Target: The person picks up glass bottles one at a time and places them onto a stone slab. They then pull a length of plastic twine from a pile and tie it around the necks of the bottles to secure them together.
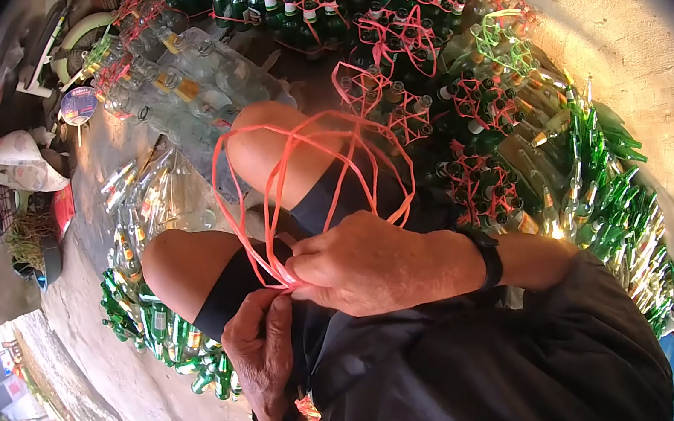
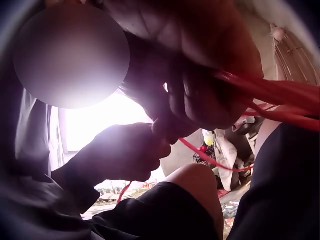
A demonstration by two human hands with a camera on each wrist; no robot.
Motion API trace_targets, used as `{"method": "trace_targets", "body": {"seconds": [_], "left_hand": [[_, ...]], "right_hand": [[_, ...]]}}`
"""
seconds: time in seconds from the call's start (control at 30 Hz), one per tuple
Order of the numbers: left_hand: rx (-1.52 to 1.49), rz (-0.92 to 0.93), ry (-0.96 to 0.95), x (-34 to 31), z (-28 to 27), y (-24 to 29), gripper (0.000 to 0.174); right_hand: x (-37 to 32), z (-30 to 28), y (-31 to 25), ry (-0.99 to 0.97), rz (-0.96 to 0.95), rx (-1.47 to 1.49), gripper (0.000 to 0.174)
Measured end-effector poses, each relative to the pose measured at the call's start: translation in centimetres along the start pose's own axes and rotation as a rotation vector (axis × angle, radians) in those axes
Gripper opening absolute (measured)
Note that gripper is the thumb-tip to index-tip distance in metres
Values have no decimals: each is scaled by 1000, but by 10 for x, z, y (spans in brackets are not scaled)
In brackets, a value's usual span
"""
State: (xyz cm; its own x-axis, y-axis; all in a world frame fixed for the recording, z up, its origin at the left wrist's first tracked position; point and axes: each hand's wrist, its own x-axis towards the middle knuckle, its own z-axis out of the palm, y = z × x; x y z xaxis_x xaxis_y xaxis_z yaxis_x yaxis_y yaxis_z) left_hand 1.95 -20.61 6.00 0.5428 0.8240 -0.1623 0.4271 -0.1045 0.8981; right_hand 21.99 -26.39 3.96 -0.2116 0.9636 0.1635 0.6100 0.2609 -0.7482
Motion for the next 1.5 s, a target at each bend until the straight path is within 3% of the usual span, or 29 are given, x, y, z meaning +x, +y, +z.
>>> {"method": "trace_targets", "body": {"seconds": [0.1, 0.17, 0.2, 0.23, 0.37, 0.4, 0.43, 0.5, 0.6, 0.7, 0.87, 0.97, 1.0, 1.07, 1.1, 1.13, 1.17, 1.2, 1.27, 1.4, 1.47, 1.5], "left_hand": [[13, -77, -25, 0, -7, -2, 18], [31, -122, -38, -3, -13, -6, 21], [3, -101, 29, -5, -14, -12, 24], [-25, -81, 96, -8, -16, -16, 27], [-32, -82, 163, -19, -32, -31, 33], [-40, -78, 190, -21, -33, -36, 34], [-37, -82, 200, -24, -36, -40, 34], [-78, -130, 199, -30, -42, -49, 34], [-109, -128, 218, -37, -48, -57, 33], [-122, -118, 255, -42, -55, -63, 32], [-114, -123, 309, -41, -57, -59, 29], [-111, -88, 317, -30, -48, -47, 25], [-118, -56, 286, -26, -45, -42, 23], [-95, -111, 227, -19, -40, -24, 20], [-74, -161, 157, -15, -37, -17, 18], [-71, -154, 97, -12, -34, -14, 16], [-68, -154, 100, -8, -30, -12, 16], [-65, -102, 50, -4, -25, -11, 16], [-55, -42, -33, 2, -19, -6, 16], [-144, 29, -13, 8, -5, -9, 15], [-112, 107, -6, 9, -3, -14, 16], [-113, 106, -9, 9, -3, -14, 16]], "right_hand": [[3, -9, 8, 111, -49, 44, 21], [6, -19, 18, 290, 25, 93, 14], [8, -35, 15, 320, 20, 73, 11], [7, -50, 17, 260, 95, 31, 18], [13, -89, 40, 516, -2, 137, 21], [7, -110, 39, 441, 78, -13, 22], [9, -113, 49, 571, 18, 143, 22], [-1, -131, 51, 664, 206, 157, 23], [-2, -146, 70, 929, 313, 95, 25], [-16, -180, 91, 954, 367, 171, 20], [-10, -188, 78, 1080, 473, 287, 22], [-7, -162, 70, 887, 488, 237, 22], [-1, -151, 54, 819, 581, 202, 18], [7, -123, 42, 682, 344, 249, 16], [11, -112, 32, 569, 350, 352, 18], [16, -94, 23, 543, 195, 390, 23], [17, -84, 24, 433, 11, 241, 23], [14, -70, 18, 347, 131, 243, 19], [21, -39, 14, 324, 8, 265, 17], [19, -8, 12, 250, -55, 237, 18], [14, -12, 12, -59, 51, 173, 16], [14, -11, 12, -59, 54, 173, 16]]}}
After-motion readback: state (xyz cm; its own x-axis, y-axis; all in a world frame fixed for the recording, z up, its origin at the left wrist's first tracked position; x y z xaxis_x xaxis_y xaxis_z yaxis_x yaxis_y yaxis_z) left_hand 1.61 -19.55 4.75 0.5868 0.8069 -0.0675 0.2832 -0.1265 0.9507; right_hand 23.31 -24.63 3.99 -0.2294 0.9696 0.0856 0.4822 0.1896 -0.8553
